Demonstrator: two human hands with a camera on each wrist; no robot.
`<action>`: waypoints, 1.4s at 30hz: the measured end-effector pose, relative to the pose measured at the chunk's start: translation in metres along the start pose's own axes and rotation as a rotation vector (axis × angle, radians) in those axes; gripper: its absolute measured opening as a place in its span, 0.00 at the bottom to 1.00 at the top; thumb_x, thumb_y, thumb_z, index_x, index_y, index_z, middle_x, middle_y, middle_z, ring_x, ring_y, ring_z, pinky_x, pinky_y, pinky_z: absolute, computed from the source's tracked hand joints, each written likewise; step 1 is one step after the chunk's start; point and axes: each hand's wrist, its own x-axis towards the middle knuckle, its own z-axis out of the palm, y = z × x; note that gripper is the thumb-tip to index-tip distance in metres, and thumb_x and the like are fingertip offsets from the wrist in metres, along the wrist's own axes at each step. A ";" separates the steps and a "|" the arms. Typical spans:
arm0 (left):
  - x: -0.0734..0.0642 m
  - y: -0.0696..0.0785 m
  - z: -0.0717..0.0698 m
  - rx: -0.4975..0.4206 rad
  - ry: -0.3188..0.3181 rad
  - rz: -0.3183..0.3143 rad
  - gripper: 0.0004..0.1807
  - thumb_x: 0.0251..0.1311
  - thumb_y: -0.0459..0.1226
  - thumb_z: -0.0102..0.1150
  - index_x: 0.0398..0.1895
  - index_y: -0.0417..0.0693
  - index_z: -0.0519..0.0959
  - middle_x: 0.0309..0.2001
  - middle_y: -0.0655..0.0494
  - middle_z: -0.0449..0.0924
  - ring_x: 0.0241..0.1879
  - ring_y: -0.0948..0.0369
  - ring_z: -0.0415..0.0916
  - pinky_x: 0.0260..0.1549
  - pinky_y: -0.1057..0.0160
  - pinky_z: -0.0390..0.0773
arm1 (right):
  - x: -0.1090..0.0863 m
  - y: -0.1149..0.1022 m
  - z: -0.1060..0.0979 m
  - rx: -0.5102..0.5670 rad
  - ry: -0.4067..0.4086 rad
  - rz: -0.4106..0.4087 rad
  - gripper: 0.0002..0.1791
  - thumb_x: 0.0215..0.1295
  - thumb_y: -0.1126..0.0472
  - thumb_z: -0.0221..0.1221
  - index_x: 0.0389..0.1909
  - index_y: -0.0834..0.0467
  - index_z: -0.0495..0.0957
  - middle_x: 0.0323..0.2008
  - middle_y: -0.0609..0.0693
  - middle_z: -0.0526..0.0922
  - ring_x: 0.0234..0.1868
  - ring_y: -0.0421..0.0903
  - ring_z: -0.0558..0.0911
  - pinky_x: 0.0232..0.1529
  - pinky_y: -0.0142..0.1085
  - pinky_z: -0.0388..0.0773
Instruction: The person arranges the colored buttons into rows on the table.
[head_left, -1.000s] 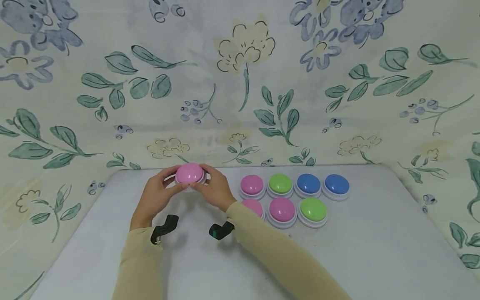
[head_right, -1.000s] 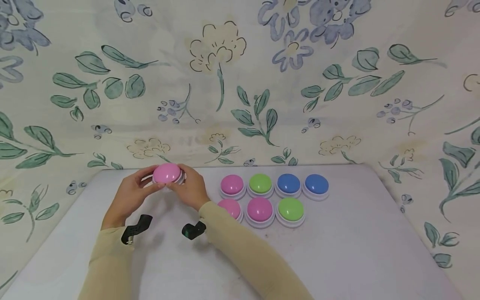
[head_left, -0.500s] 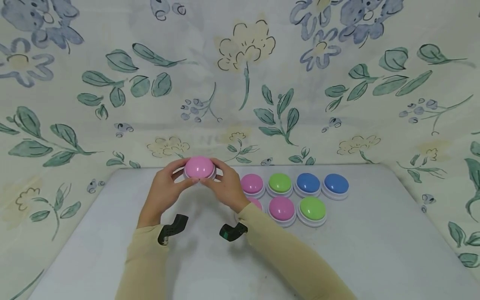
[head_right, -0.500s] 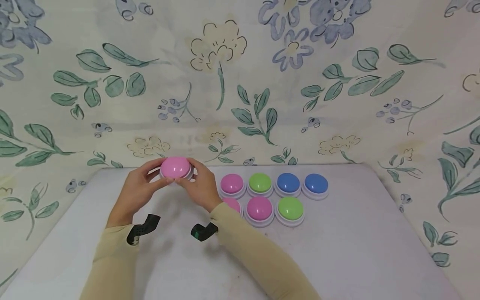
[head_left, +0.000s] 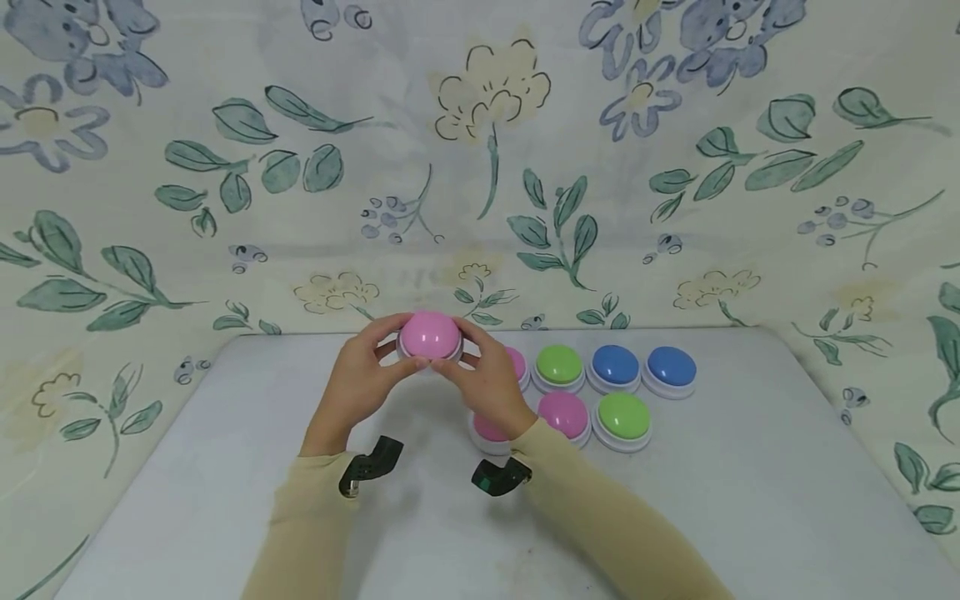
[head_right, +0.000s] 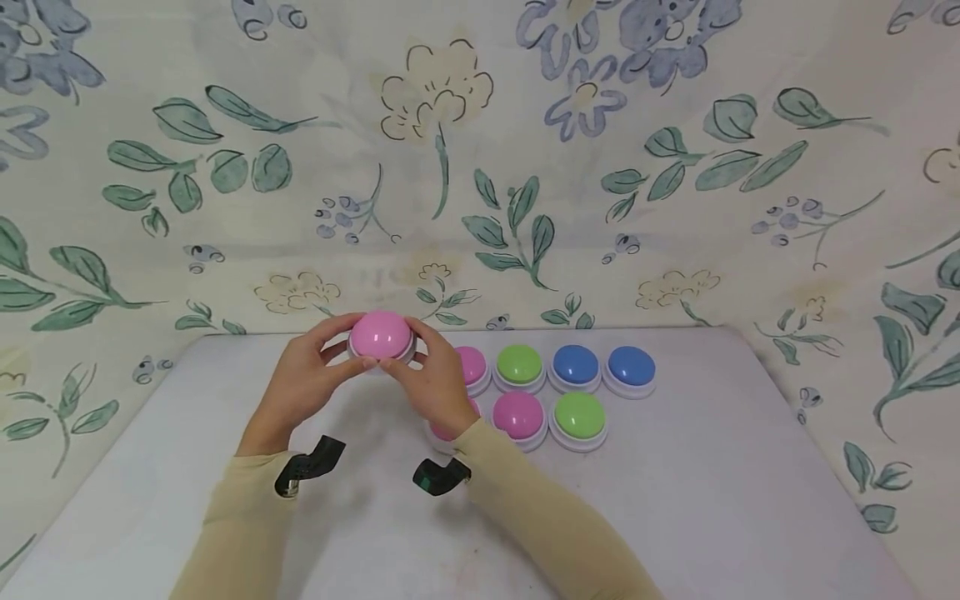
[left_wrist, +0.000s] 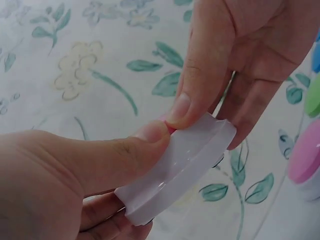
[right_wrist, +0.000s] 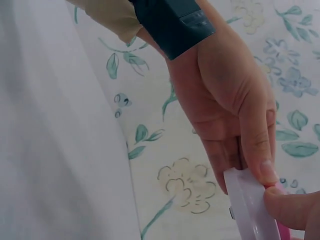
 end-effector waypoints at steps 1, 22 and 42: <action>0.000 0.002 0.003 -0.005 0.000 0.004 0.34 0.58 0.32 0.71 0.69 0.40 0.71 0.67 0.45 0.71 0.69 0.50 0.67 0.64 0.51 0.73 | -0.002 0.000 -0.003 0.000 0.004 -0.006 0.37 0.66 0.61 0.67 0.74 0.56 0.65 0.70 0.51 0.71 0.68 0.49 0.71 0.63 0.41 0.76; -0.004 0.028 0.068 -0.016 0.001 0.146 0.35 0.54 0.32 0.74 0.67 0.40 0.73 0.65 0.46 0.73 0.64 0.52 0.73 0.61 0.52 0.77 | -0.036 0.023 -0.068 -0.025 0.024 -0.089 0.36 0.66 0.62 0.66 0.73 0.57 0.65 0.70 0.54 0.69 0.70 0.53 0.69 0.65 0.47 0.73; -0.016 0.053 0.116 -0.076 -0.023 0.178 0.35 0.53 0.33 0.75 0.66 0.38 0.74 0.64 0.46 0.74 0.58 0.53 0.76 0.55 0.50 0.81 | -0.069 0.036 -0.116 -0.145 0.054 -0.088 0.38 0.65 0.62 0.68 0.73 0.62 0.64 0.71 0.57 0.68 0.71 0.55 0.68 0.63 0.41 0.74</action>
